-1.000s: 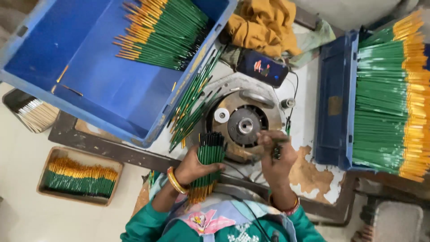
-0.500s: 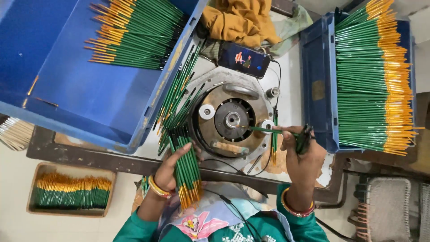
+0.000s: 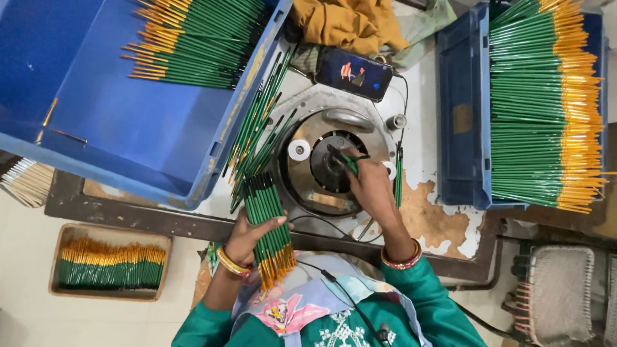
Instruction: Feeding bundles of sticks into a machine for processing, likely incense manufacturing.
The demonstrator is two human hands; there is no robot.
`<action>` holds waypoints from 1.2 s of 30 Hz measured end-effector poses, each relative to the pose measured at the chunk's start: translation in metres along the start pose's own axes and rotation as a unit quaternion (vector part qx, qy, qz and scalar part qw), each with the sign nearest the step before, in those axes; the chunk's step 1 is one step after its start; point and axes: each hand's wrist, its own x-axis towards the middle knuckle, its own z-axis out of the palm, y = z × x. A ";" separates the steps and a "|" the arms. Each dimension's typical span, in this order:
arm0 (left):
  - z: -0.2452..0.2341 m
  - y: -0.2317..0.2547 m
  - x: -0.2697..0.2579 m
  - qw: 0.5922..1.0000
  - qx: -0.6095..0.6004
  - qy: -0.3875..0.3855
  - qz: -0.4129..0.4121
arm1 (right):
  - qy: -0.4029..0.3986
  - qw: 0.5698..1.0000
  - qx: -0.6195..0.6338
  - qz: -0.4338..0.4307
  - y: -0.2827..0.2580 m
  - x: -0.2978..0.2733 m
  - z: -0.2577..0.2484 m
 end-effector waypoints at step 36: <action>0.015 0.009 0.008 0.998 0.027 -0.044 0.045 | 0.093 0.995 0.020 -0.030 -0.033 -0.012 -0.011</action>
